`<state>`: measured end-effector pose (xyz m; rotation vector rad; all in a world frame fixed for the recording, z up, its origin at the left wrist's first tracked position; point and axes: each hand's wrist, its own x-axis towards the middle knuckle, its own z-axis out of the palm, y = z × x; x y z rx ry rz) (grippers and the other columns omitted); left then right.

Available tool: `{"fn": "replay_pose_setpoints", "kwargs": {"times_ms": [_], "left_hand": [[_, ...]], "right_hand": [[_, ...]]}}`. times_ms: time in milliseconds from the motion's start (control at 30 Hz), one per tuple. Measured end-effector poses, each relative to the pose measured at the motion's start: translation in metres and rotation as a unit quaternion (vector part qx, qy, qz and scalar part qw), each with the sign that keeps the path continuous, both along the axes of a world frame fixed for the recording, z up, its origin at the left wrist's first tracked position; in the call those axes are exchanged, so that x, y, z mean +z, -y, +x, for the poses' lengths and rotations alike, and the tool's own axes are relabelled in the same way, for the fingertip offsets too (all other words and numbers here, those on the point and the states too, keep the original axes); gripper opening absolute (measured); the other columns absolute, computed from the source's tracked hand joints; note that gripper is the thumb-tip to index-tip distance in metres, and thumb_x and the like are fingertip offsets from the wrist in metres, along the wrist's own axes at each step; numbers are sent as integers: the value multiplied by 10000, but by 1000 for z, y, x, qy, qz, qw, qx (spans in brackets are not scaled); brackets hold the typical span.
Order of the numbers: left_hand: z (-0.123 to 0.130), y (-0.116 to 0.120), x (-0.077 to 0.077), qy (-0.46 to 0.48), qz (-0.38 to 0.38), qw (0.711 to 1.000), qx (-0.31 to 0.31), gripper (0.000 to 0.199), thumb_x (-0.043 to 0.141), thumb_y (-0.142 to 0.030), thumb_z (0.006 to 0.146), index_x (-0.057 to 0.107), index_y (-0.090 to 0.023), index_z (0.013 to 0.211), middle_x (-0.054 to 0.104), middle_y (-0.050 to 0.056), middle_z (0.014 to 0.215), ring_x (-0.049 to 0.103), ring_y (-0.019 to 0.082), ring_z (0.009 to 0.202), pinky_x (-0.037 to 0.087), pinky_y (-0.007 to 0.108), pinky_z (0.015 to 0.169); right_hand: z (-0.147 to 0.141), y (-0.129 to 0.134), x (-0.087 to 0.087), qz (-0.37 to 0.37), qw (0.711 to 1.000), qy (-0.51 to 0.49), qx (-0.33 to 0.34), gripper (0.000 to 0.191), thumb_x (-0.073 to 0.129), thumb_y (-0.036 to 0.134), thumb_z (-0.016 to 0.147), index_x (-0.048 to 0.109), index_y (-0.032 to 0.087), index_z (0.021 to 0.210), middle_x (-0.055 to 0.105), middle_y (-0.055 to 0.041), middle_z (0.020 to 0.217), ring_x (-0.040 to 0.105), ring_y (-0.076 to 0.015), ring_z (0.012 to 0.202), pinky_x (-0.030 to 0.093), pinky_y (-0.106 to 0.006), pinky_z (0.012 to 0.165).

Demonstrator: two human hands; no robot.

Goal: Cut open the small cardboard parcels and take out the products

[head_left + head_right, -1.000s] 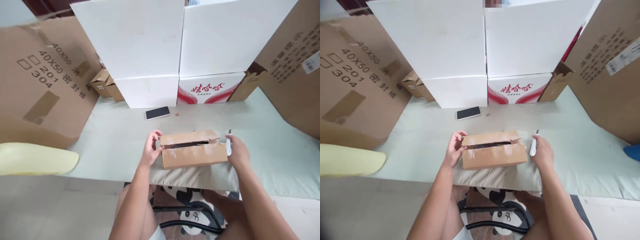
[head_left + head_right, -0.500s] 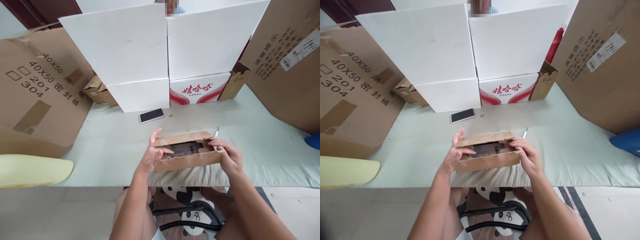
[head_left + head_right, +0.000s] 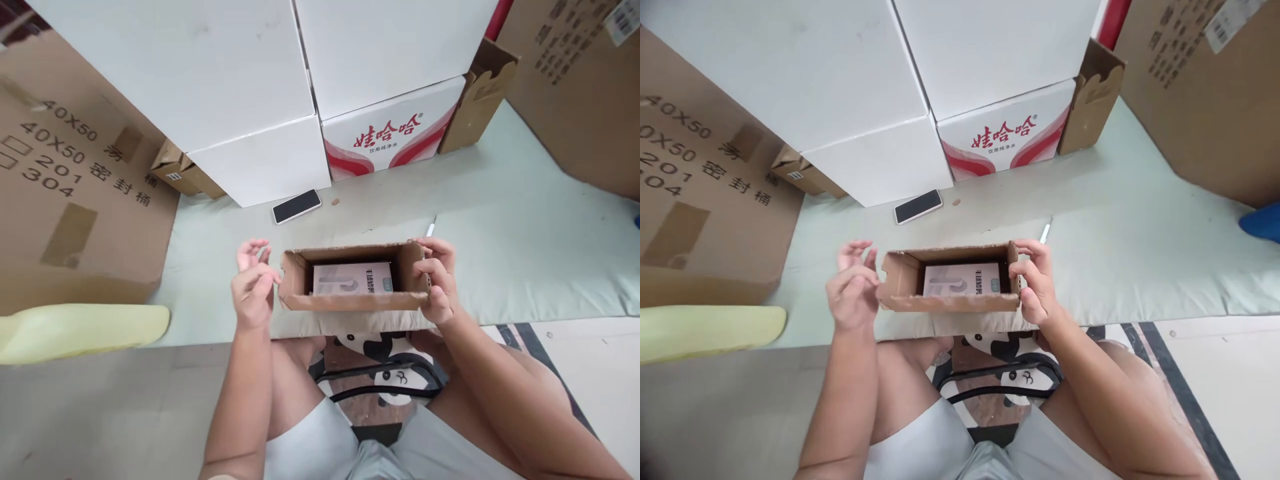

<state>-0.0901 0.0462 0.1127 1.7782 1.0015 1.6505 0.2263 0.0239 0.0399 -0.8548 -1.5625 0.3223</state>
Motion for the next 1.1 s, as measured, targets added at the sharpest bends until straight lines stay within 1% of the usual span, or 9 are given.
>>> {"fn": "replay_pose_setpoints", "kwargs": {"times_ms": [100, 200, 267, 367, 567, 733, 800, 933, 1100], "left_hand": [[24, 9, 68, -164, 18, 978, -124, 109, 652, -326, 936, 755, -313, 904, 711, 25, 1050, 702, 213, 955, 605, 374, 874], [71, -3, 115, -435, -116, 835, -316, 247, 508, -193, 993, 738, -282, 1007, 772, 5, 1030, 729, 178, 879, 583, 326, 812], [102, -19, 120, -552, -167, 736, -353, 295, 474, -153, 968, 735, -256, 1059, 765, 21, 1157, 723, 206, 1040, 553, 337, 898], [135, -39, 102, -630, -188, 664, -355, 300, 608, -186, 870, 715, -241, 1145, 704, 58, 1321, 682, 256, 1174, 523, 347, 958], [162, -45, 57, -680, -162, 641, -316, 479, 694, -158, 803, 648, -190, 1279, 677, 118, 1372, 653, 320, 1232, 489, 394, 1044], [175, -47, 38, -692, -180, 622, -318, 311, 774, -111, 715, 730, -266, 981, 738, 45, 1251, 553, 357, 1381, 460, 466, 1125], [174, -48, 41, -697, -173, 606, -342, 301, 797, -113, 689, 746, -283, 933, 747, 13, 1212, 530, 349, 1398, 461, 440, 1119], [158, -47, 62, -715, -149, 593, -338, 324, 654, -169, 851, 762, -315, 1120, 710, 2, 1275, 604, 277, 1279, 460, 371, 1069], [128, -49, 83, -732, -131, 591, -314, 379, 748, -321, 825, 740, -334, 1203, 657, 75, 1228, 675, 261, 1021, 516, 321, 820]], "right_hand": [[0, 3, -2, -12, 999, -30, 7, 465, 301, 570, 989, 589, 230, 855, 475, -91, 1289, 567, -283, 1146, 498, -512, 991], [4, 7, -1, -65, 997, -25, 18, 585, 265, 717, 945, 566, 230, 821, 449, -106, 1313, 542, -327, 1248, 474, -543, 1060], [7, 8, 0, -90, 995, -13, 45, 658, 294, 840, 874, 553, 235, 858, 415, -120, 1369, 493, -368, 1340, 450, -570, 1105], [10, 8, -4, -103, 989, 23, 104, 694, 561, 870, 750, 530, 271, 1098, 293, -124, 1544, 431, -405, 1426, 407, -610, 1155], [6, 5, -14, -77, 987, 109, 94, 1044, 807, 573, 735, 179, 362, 1543, 46, -143, 1687, 185, -412, 1589, 340, -647, 1219], [4, 4, -14, -34, 990, 97, 95, 1149, 808, 556, 760, 62, 381, 1616, 7, -133, 1711, 125, -370, 1616, 347, -636, 1227], [5, 4, -15, -45, 990, 99, 92, 1154, 819, 577, 743, 94, 378, 1618, 19, -132, 1713, 124, -378, 1615, 357, -638, 1220], [7, 3, -16, -78, 988, 113, 75, 1145, 823, 600, 725, 131, 386, 1612, 39, -130, 1709, 121, -409, 1609, 366, -662, 1204], [2, 3, -13, -30, 993, 86, 80, 1064, 799, 540, 780, 149, 418, 1614, 83, -95, 1709, 192, -392, 1596, 398, -632, 1192]]}}
